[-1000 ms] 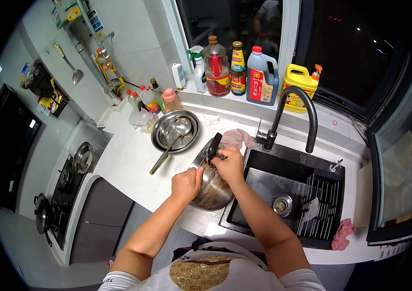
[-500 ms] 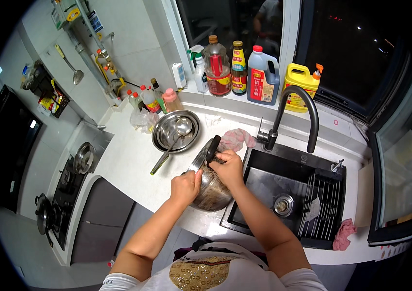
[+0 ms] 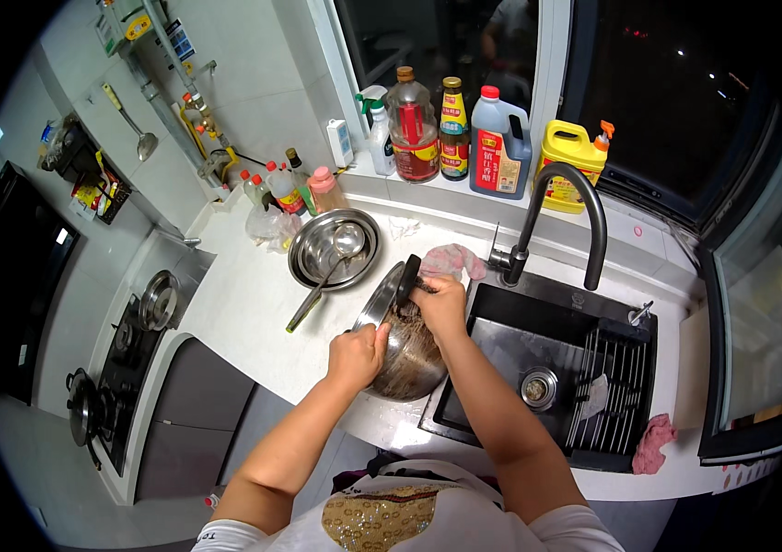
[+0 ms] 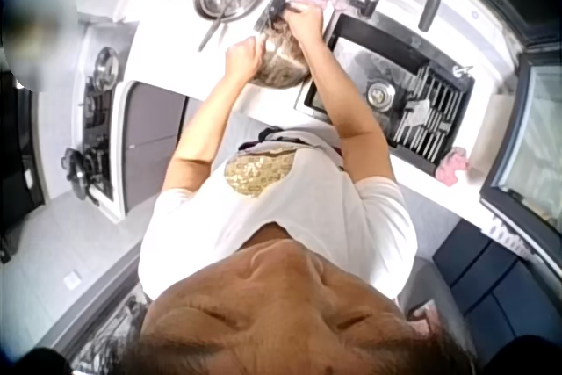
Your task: The person scrubs the interior and exterior of a metal pot using a cloth and then rinses it under a running faucet in a sink.
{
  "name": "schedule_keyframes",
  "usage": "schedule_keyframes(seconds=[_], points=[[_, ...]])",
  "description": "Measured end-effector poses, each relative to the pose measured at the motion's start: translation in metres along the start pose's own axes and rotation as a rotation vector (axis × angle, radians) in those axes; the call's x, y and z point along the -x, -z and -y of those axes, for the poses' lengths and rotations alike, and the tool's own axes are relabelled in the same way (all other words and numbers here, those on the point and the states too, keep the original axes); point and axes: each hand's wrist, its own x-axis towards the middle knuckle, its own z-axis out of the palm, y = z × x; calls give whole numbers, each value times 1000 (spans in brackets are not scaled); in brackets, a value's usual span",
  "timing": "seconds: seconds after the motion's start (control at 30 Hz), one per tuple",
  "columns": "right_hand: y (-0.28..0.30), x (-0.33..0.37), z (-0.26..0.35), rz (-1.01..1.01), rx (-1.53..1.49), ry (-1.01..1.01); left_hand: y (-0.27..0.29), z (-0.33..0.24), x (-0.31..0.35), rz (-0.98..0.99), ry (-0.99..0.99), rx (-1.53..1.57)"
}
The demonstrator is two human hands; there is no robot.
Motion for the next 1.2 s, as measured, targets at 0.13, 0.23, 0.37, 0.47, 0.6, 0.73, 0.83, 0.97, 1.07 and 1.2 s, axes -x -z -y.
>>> schedule_keyframes(seconds=[0.13, 0.23, 0.37, 0.47, 0.6, 0.73, 0.83, 0.97, 1.07, 1.2], points=[[22, 10, 16, 202, 185, 145, 2, -1, -2, 28, 46, 11], [47, 21, 34, 24, 336, 368, -2, -12, -3, -2, 72, -36], [51, 63, 47, -67, 290, 511, -13, -34, 7, 48, 174, 68], [49, 72, 48, -135, 310, 568, -20, -57, 20, 129, 246, 240], [55, 82, 49, -161, 381, 595, -37, -78, 38, 92, 247, 421], [61, 93, 41, -169, 304, 439, -53, -87, 50, 12, 268, 676], [60, 100, 41, -133, 167, 209, -61, -89, 58, 0, 261, 788], [61, 106, 41, -73, 192, 250, -31, -78, 51, 463, 195, 639], [66, 110, 35, -34, 222, 288, 16, -46, 22, 86, -133, 460], [64, 111, 41, -20, 216, 318, 62, -25, -56, -145, -425, 202]])
